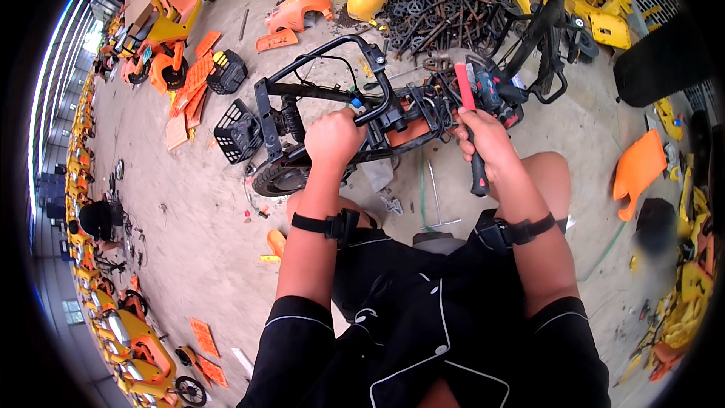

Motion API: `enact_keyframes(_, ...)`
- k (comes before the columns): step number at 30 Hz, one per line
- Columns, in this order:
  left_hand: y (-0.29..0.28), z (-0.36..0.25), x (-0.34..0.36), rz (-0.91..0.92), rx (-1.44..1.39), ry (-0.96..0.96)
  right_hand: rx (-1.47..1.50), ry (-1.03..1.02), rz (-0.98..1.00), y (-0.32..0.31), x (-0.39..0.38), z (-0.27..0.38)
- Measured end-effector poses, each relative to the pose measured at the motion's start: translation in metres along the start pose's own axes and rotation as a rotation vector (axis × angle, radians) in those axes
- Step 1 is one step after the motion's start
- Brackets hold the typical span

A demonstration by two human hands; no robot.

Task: The person uses a hammer to strike a component on a motorcycle frame, then uses a power drill to drive fasteners into the frame.

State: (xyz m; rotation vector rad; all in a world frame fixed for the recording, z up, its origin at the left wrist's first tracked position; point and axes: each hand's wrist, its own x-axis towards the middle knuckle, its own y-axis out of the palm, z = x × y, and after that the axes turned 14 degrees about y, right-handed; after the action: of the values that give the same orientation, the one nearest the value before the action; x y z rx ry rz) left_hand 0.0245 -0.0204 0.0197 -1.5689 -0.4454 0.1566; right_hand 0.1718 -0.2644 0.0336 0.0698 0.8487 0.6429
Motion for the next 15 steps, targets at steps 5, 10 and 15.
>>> enact_keyframes(5, 0.004, -0.002, -0.001, -0.015, -0.019, -0.042, -0.129, 0.036, -0.047, -0.031, 0.023, 0.014)
enact_keyframes(10, 0.01, -0.001, -0.005, -0.111, -0.014, -0.003, -0.138, 0.123, -0.099, -0.058, 0.068, -0.025)
enact_keyframes(15, 0.016, 0.0, -0.001, -0.257, 0.03, 0.05, 0.025, 0.473, 0.004, -0.061, 0.098, -0.041)
